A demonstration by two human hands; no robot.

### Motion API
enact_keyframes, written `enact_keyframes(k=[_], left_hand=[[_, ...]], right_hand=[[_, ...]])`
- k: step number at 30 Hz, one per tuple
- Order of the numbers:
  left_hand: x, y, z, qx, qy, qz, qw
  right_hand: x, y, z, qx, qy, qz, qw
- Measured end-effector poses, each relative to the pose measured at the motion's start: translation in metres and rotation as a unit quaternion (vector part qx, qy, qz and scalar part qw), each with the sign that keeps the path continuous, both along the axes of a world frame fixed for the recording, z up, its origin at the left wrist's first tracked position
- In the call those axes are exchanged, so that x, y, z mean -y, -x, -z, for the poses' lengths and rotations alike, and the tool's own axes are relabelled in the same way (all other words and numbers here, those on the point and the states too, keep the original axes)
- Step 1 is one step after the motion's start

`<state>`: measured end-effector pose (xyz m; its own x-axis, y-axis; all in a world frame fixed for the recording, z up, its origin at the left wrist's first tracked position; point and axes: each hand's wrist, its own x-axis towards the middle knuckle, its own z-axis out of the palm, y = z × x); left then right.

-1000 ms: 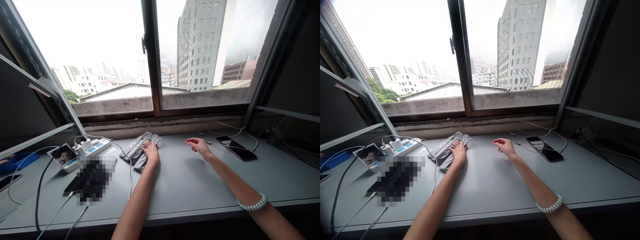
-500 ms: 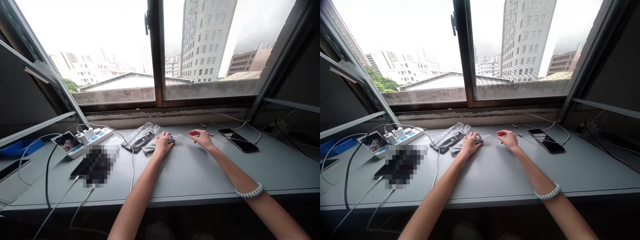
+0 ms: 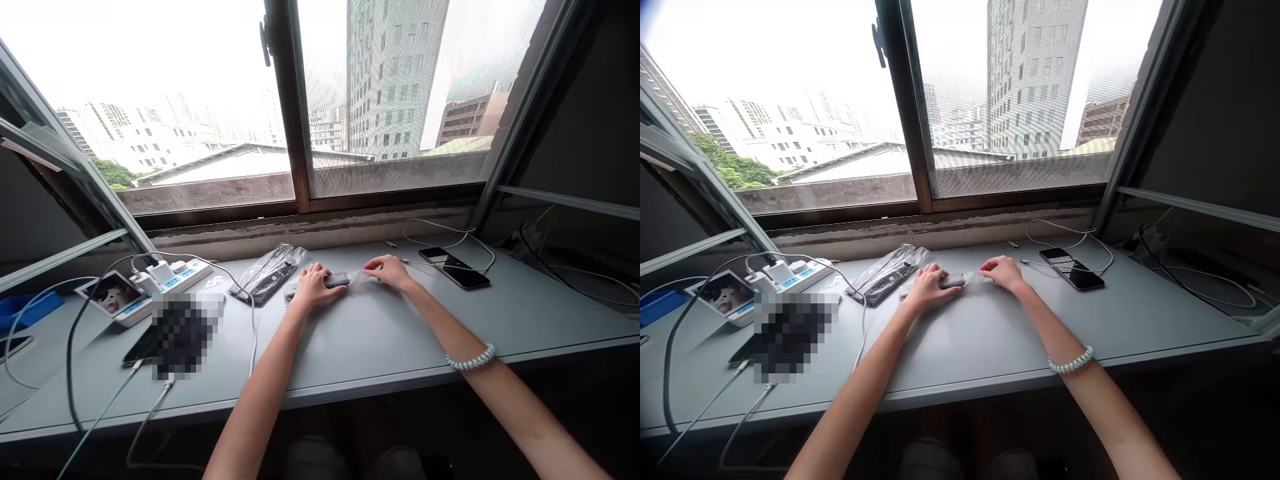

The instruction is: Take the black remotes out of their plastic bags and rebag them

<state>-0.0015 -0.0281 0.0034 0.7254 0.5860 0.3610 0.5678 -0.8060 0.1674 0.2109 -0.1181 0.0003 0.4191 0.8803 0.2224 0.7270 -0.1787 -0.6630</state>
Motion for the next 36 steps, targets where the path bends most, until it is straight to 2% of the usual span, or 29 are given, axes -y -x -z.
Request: enact_keyframes(k=[5,9,13,19,27,30,36], left_hand=[[0.001,0.000,0.002,-0.028,0.006,0.011,1.000],[0.004,-0.003,0.001,-0.023,-0.005,0.028,0.999],[0.011,-0.009,-0.004,0.026,-0.012,0.004,1.000],[0.019,-0.014,-0.010,0.053,-0.008,0.011,0.998],[0.012,-0.008,-0.013,0.010,-0.044,0.035,0.998],[0.015,-0.009,-0.015,0.012,-0.043,0.034,0.998],[0.018,-0.008,-0.012,0.024,-0.057,0.024,0.998]], right_hand=[[0.000,0.004,0.000,-0.054,-0.014,-0.025,0.998],[0.000,0.007,0.001,-0.155,-0.027,-0.110,0.981],[-0.001,0.009,0.001,-0.237,-0.027,-0.180,0.954],[-0.003,0.012,-0.007,-0.281,-0.094,-0.133,0.946],[-0.010,0.023,-0.005,-0.273,-0.067,-0.144,0.949],[-0.013,0.025,-0.003,-0.281,-0.074,-0.154,0.944],[-0.014,0.030,-0.004,-0.273,-0.106,-0.129,0.947]])
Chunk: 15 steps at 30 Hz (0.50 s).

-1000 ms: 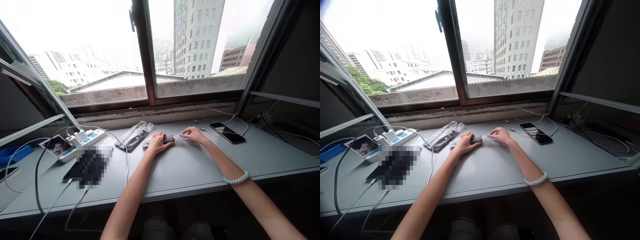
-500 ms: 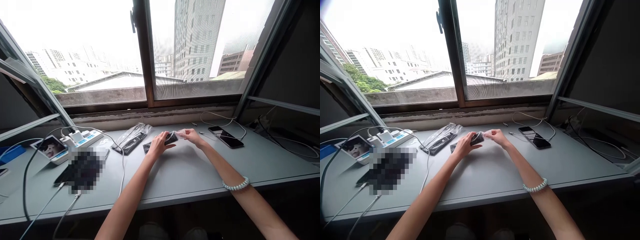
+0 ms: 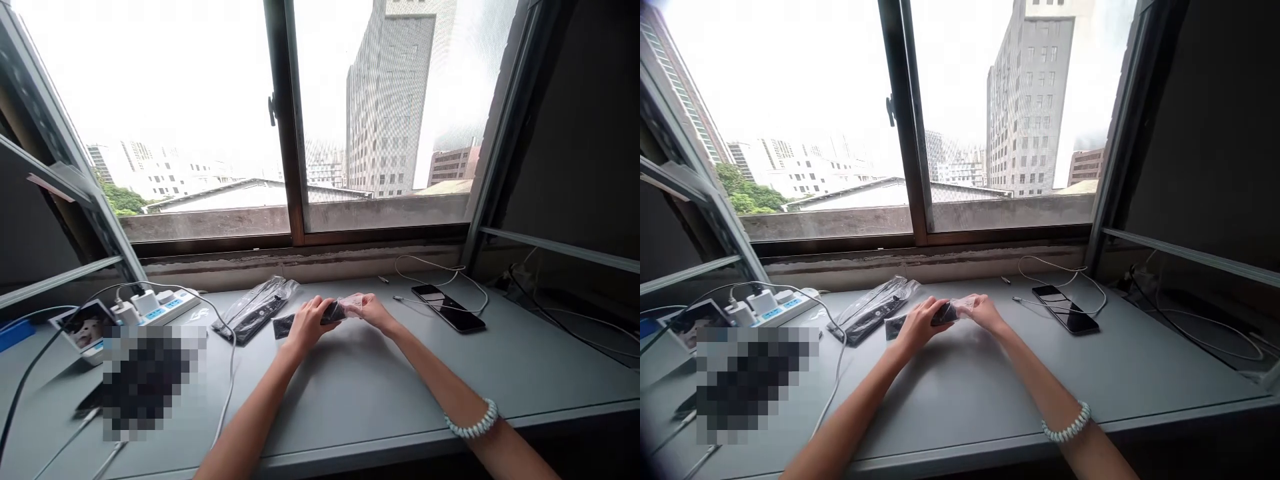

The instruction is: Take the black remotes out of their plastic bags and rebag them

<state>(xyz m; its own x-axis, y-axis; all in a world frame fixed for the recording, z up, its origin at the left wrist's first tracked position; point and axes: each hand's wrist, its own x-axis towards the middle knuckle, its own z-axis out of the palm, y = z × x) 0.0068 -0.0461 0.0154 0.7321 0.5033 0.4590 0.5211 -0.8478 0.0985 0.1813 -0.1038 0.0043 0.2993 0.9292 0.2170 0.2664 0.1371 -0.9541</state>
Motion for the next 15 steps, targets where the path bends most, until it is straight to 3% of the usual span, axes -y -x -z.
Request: enact_keyframes(k=[10,15], left_hand=[[-0.005,0.005,0.012,-0.014,0.037,-0.003,0.999],[-0.004,0.003,0.013,0.016,0.003,0.016,1.000]], right_hand=[[0.007,0.013,0.003,-0.001,0.030,0.019,0.999],[0.003,0.010,0.004,0.001,0.019,0.070,0.997]])
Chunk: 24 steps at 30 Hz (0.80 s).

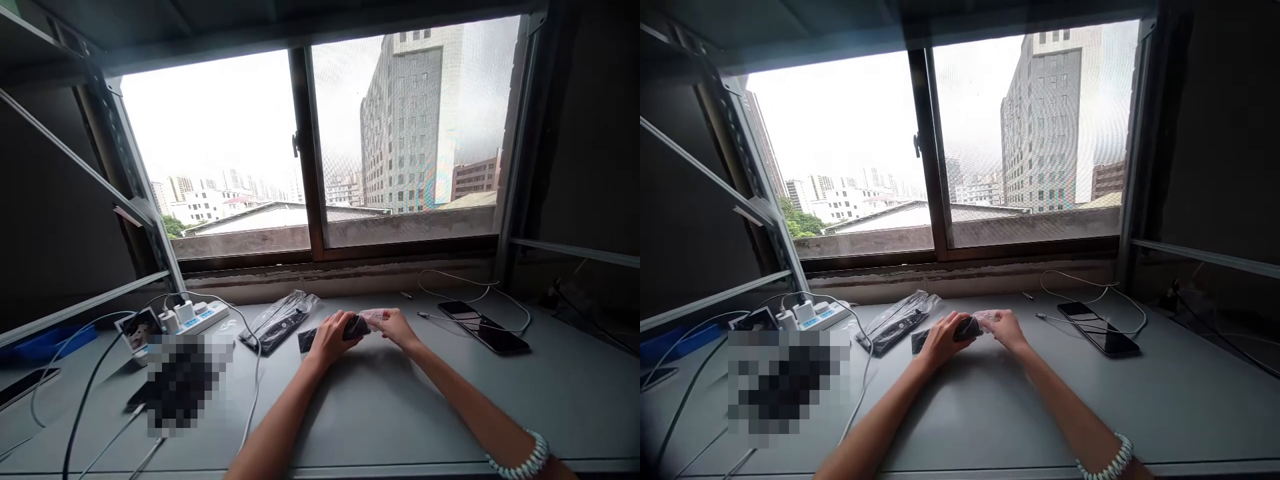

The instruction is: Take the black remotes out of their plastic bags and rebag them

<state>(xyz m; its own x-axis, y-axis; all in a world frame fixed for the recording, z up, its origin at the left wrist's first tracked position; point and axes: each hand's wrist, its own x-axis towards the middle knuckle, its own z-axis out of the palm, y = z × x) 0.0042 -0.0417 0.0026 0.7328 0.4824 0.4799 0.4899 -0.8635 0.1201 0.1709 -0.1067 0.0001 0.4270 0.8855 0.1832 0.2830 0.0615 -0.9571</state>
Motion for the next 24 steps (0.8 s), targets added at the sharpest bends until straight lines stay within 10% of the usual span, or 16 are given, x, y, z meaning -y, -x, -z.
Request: enact_keyframes(k=[24], left_hand=[[-0.003,0.001,0.003,-0.018,-0.046,0.008,0.999]], right_hand=[[0.008,-0.012,0.002,0.011,0.041,-0.139,0.989]])
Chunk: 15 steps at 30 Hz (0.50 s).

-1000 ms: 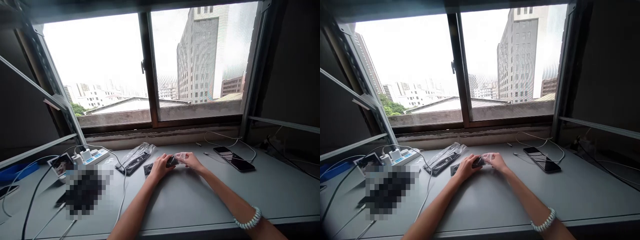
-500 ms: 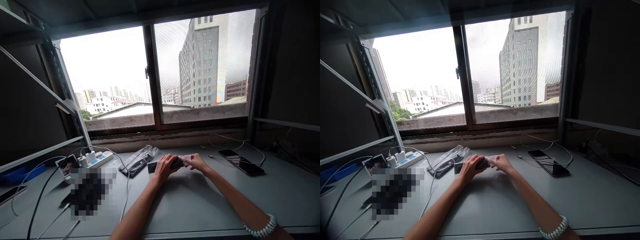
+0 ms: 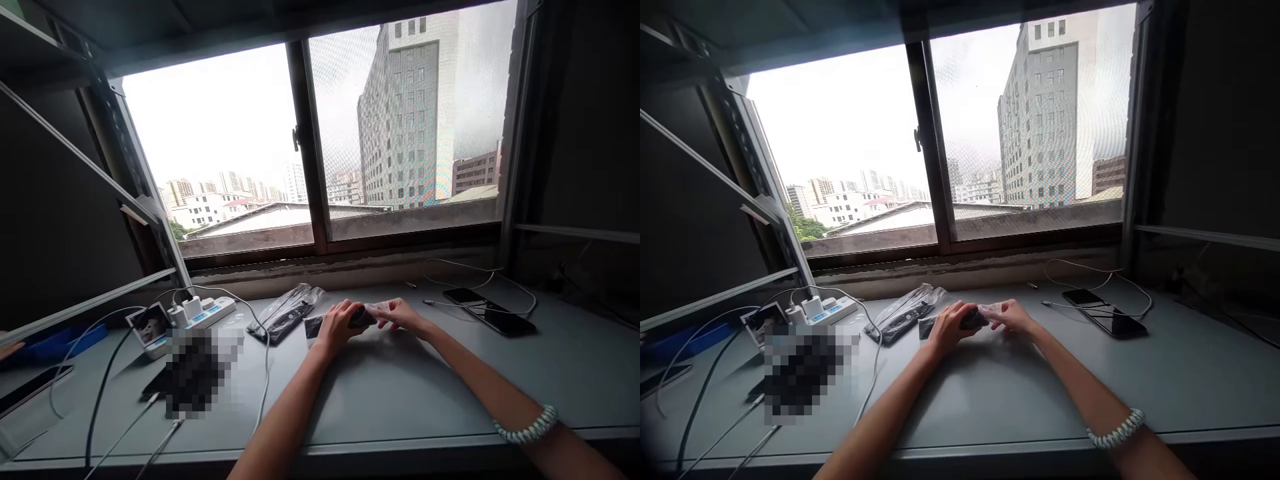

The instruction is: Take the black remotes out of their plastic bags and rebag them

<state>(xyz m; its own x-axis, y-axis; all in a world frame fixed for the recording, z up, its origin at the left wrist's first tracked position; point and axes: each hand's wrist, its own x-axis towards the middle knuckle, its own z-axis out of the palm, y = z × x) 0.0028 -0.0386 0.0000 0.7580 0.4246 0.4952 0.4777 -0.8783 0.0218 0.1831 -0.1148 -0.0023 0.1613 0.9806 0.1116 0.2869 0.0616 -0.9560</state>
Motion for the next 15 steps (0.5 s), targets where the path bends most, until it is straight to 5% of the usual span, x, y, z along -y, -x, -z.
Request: enact_keyframes(k=[12,15], left_hand=[[-0.009,0.013,-0.014,0.030,-0.029,-0.052,0.998],[-0.012,0.016,-0.010,0.042,-0.004,-0.069,0.997]], right_hand=[[-0.011,-0.017,0.004,-0.069,-0.095,0.034,0.992],[-0.015,-0.027,0.009,-0.129,-0.100,0.106,0.981]])
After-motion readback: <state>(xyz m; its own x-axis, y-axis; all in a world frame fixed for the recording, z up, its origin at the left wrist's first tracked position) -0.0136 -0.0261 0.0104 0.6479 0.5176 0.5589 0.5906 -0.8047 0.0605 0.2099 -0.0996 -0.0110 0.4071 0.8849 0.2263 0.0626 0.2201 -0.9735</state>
